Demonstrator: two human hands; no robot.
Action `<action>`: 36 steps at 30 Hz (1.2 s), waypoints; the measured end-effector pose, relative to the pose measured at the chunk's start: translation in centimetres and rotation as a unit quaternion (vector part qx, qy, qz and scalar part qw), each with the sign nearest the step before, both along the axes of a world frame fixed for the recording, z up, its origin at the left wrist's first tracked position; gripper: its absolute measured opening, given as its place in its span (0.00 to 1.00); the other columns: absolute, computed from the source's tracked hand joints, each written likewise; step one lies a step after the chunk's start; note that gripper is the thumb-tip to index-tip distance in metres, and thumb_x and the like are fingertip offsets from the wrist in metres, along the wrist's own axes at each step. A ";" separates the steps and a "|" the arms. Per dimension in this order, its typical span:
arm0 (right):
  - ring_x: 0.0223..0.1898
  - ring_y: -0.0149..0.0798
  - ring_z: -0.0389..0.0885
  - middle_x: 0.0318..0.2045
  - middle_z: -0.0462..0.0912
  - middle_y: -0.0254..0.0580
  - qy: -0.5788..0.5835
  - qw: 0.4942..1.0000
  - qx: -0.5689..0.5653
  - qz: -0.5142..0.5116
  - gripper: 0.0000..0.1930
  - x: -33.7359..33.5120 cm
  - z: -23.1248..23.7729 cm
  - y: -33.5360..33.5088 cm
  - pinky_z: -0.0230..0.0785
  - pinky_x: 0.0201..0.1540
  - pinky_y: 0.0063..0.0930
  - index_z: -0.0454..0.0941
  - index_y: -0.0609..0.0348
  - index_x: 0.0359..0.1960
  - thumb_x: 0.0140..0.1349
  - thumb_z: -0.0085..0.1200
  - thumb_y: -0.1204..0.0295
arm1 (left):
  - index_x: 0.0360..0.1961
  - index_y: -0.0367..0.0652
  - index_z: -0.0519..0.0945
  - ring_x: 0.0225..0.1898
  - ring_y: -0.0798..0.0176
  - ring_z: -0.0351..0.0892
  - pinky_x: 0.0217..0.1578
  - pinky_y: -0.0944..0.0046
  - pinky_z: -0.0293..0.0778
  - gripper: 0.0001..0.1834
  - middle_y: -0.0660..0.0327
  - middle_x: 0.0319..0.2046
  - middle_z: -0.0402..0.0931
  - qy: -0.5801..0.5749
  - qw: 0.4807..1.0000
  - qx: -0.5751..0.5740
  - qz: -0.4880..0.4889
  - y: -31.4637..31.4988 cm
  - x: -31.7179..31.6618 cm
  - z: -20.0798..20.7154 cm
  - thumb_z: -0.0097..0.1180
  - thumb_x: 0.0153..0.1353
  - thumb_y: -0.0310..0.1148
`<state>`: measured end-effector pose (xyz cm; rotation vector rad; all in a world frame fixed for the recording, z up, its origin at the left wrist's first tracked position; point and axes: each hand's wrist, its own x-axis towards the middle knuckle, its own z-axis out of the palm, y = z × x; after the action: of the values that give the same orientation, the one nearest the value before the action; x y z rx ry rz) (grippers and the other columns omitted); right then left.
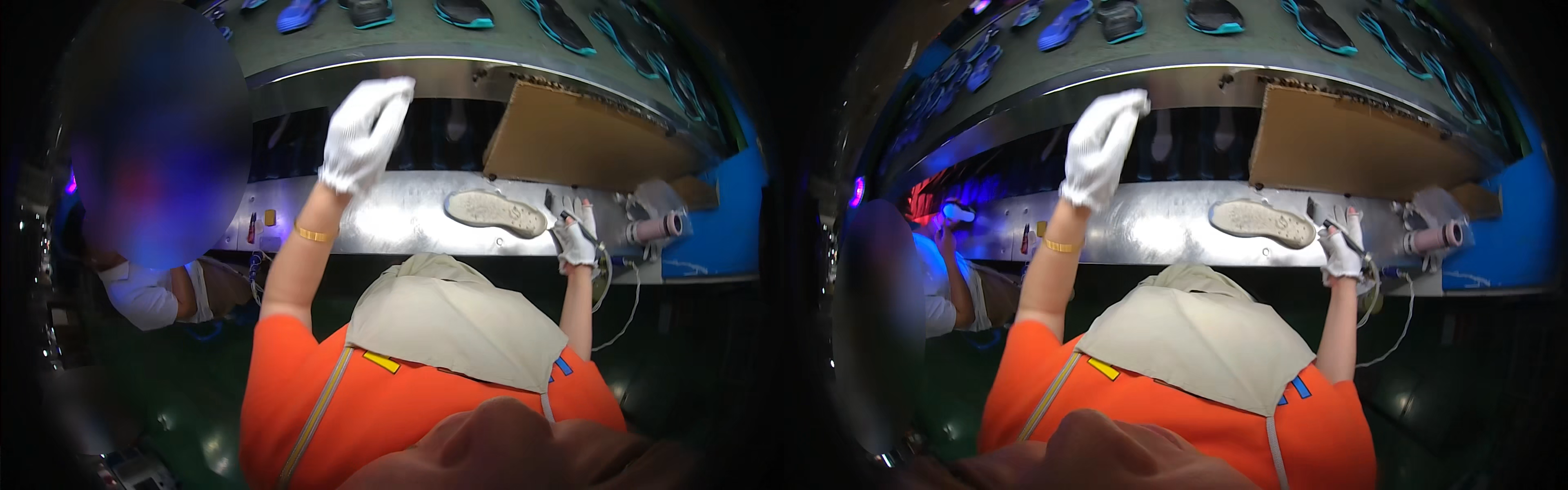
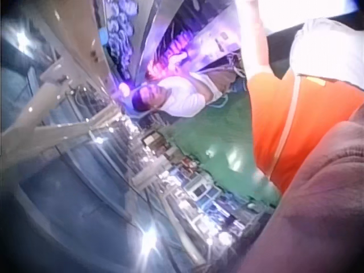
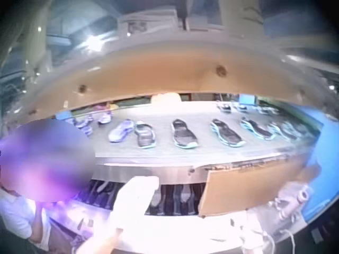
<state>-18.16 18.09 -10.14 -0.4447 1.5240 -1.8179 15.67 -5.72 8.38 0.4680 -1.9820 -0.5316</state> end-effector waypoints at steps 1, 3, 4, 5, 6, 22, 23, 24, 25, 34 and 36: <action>0.43 0.36 0.76 0.48 0.75 0.45 0.017 1.000 -0.009 0.016 0.35 0.7 0.1 -0.3 0.73 0.42 0.29 0.54 0.52 0.68 0.58 0.52 0.80 | 0.43 0.33 0.78 0.42 0.60 0.78 0.47 0.66 0.73 0.10 0.53 0.40 0.78 -0.004 0.990 -0.136 0.026 -1.9 -0.8 2.2 0.51 0.61 0.23; 0.46 0.36 0.74 0.47 0.75 0.43 0.031 0.998 -0.030 0.052 0.36 3.6 2.4 -1.4 0.71 0.46 0.29 0.54 0.53 0.68 0.57 0.54 0.77 | 0.45 0.38 0.79 0.48 0.53 0.76 0.52 0.62 0.70 0.13 0.52 0.44 0.77 -0.055 0.969 -0.219 0.104 -6.1 -2.5 5.1 0.53 0.61 0.33; 0.45 0.35 0.75 0.46 0.75 0.44 0.049 0.996 -0.012 0.069 0.36 5.0 4.1 -1.9 0.71 0.47 0.29 0.53 0.54 0.68 0.58 0.54 0.77 | 0.47 0.41 0.78 0.51 0.51 0.73 0.55 0.60 0.66 0.18 0.51 0.46 0.76 -0.101 0.961 -0.201 0.159 -8.3 -2.9 5.7 0.52 0.61 0.40; 0.41 0.33 0.76 0.42 0.77 0.42 0.040 0.994 -0.054 0.081 0.35 5.3 4.3 -2.1 0.71 0.45 0.26 0.55 0.55 0.67 0.57 0.54 0.79 | 0.49 0.42 0.77 0.53 0.49 0.72 0.57 0.58 0.65 0.21 0.51 0.48 0.75 -0.108 0.964 -0.187 0.154 -9.5 -3.6 6.8 0.52 0.61 0.44; 0.38 0.30 0.77 0.39 0.78 0.41 0.034 0.990 -0.094 0.095 0.35 5.8 4.4 -2.4 0.72 0.44 0.24 0.56 0.57 0.66 0.56 0.53 0.81 | 0.51 0.45 0.76 0.56 0.49 0.69 0.59 0.57 0.62 0.23 0.52 0.51 0.73 -0.151 0.927 -0.248 0.236 -13.9 -3.0 6.2 0.50 0.60 0.48; 0.47 0.36 0.76 0.48 0.75 0.48 0.006 0.994 -0.093 0.055 0.36 8.4 6.5 -1.0 0.68 0.51 0.27 0.57 0.64 0.65 0.53 0.56 0.79 | 0.51 0.46 0.76 0.53 0.48 0.71 0.56 0.57 0.66 0.22 0.52 0.51 0.73 -0.372 0.866 -0.239 0.234 -22.0 0.2 8.0 0.48 0.61 0.48; 0.46 0.35 0.76 0.48 0.75 0.47 0.006 0.994 -0.096 0.060 0.36 8.2 6.2 -1.4 0.68 0.51 0.27 0.57 0.64 0.65 0.53 0.56 0.79 | 0.51 0.45 0.76 0.53 0.47 0.71 0.56 0.58 0.65 0.23 0.51 0.50 0.74 -0.344 0.905 -0.221 0.115 -20.4 -1.5 8.1 0.46 0.63 0.48; 0.45 0.35 0.76 0.47 0.75 0.47 0.005 0.993 -0.100 0.067 0.36 8.1 6.3 -1.7 0.68 0.50 0.26 0.57 0.64 0.65 0.53 0.57 0.79 | 0.50 0.44 0.77 0.52 0.46 0.71 0.55 0.58 0.65 0.22 0.50 0.48 0.75 -0.344 0.911 -0.200 0.109 -18.3 -2.3 8.2 0.45 0.64 0.48; 0.41 0.33 0.78 0.44 0.77 0.46 0.005 0.992 -0.108 0.072 0.34 8.4 7.0 -1.9 0.69 0.48 0.25 0.58 0.64 0.64 0.53 0.57 0.78 | 0.48 0.43 0.78 0.51 0.46 0.72 0.54 0.58 0.66 0.22 0.49 0.47 0.75 -0.342 0.917 -0.177 0.101 -16.3 -3.3 8.0 0.44 0.64 0.48; 0.37 0.31 0.79 0.41 0.78 0.42 0.021 0.994 -0.091 0.064 0.30 8.4 7.1 -1.5 0.72 0.44 0.24 0.63 0.62 0.62 0.56 0.56 0.79 | 0.58 0.48 0.71 0.51 0.45 0.74 0.52 0.56 0.69 0.36 0.46 0.48 0.75 -0.377 0.857 -0.136 0.324 -14.8 -2.4 8.5 0.47 0.57 0.62; 0.39 0.31 0.79 0.42 0.78 0.42 0.013 0.993 -0.089 0.082 0.28 8.5 7.2 -1.3 0.72 0.45 0.25 0.65 0.62 0.60 0.56 0.56 0.79 | 0.65 0.41 0.60 0.60 0.41 0.66 0.59 0.56 0.62 0.46 0.40 0.58 0.66 -0.351 0.895 0.065 0.268 -18.5 -1.2 5.0 0.46 0.55 0.65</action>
<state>-9.65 16.79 -2.94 -0.6625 1.3062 -1.8315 14.48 -24.17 13.39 1.3990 -2.3442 -0.1352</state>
